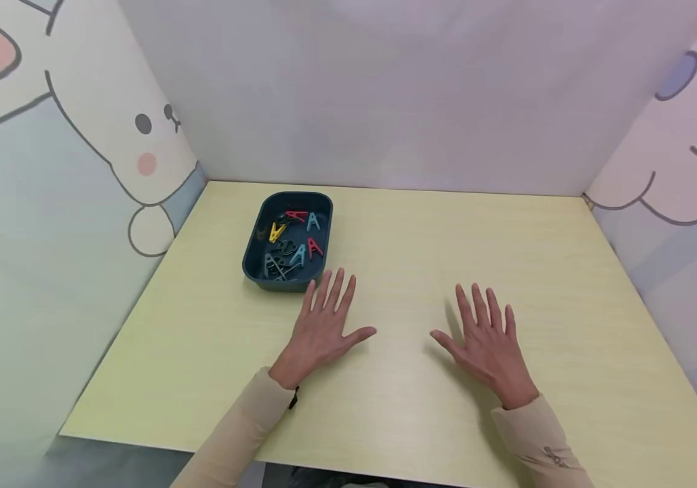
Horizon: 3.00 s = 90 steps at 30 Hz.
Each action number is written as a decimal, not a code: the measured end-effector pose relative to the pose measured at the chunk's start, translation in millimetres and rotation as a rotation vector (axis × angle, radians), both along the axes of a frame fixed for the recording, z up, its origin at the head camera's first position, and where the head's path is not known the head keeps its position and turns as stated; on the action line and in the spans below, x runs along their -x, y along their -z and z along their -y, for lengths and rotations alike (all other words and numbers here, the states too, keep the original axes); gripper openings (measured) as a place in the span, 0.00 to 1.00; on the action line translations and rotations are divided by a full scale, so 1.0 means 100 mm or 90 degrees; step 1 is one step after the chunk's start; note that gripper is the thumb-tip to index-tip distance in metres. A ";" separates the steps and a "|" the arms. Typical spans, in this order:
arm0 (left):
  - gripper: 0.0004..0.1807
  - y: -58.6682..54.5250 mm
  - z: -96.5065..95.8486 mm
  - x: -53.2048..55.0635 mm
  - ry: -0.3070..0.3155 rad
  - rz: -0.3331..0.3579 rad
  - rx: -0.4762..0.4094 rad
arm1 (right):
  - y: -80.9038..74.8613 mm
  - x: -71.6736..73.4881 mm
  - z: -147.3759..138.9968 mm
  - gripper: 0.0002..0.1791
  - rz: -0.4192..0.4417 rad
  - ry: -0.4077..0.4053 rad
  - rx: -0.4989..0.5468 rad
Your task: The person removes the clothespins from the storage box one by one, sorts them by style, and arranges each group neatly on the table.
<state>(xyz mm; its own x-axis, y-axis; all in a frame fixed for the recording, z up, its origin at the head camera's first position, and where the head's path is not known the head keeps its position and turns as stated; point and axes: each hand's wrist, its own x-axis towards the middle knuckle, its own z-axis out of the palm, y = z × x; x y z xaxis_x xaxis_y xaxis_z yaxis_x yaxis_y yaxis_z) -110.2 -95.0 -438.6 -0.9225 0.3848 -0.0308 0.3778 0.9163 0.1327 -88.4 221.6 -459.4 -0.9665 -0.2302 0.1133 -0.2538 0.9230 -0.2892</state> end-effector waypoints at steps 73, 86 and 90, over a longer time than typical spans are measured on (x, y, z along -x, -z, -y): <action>0.61 0.01 1.20 0.33 -0.400 0.004 -0.330 | -0.29 1.55 2.69 0.25 0.096 0.114 0.033; 0.61 0.01 1.18 0.32 -0.398 -0.003 -0.322 | -0.27 1.61 2.70 0.25 0.099 0.113 0.007; 0.61 0.01 1.17 0.31 -0.397 -0.007 -0.319 | -0.26 1.61 2.69 0.23 0.102 0.106 0.022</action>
<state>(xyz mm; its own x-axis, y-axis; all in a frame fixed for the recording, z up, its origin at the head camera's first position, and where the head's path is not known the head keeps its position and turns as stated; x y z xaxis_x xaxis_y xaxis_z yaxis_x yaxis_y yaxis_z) -141.4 -211.6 -439.9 -0.9714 -0.2367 0.0188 -0.1815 0.7912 0.5839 -249.4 -47.1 -433.4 -0.9972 -0.0640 -0.0397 -0.0464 0.9373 -0.3453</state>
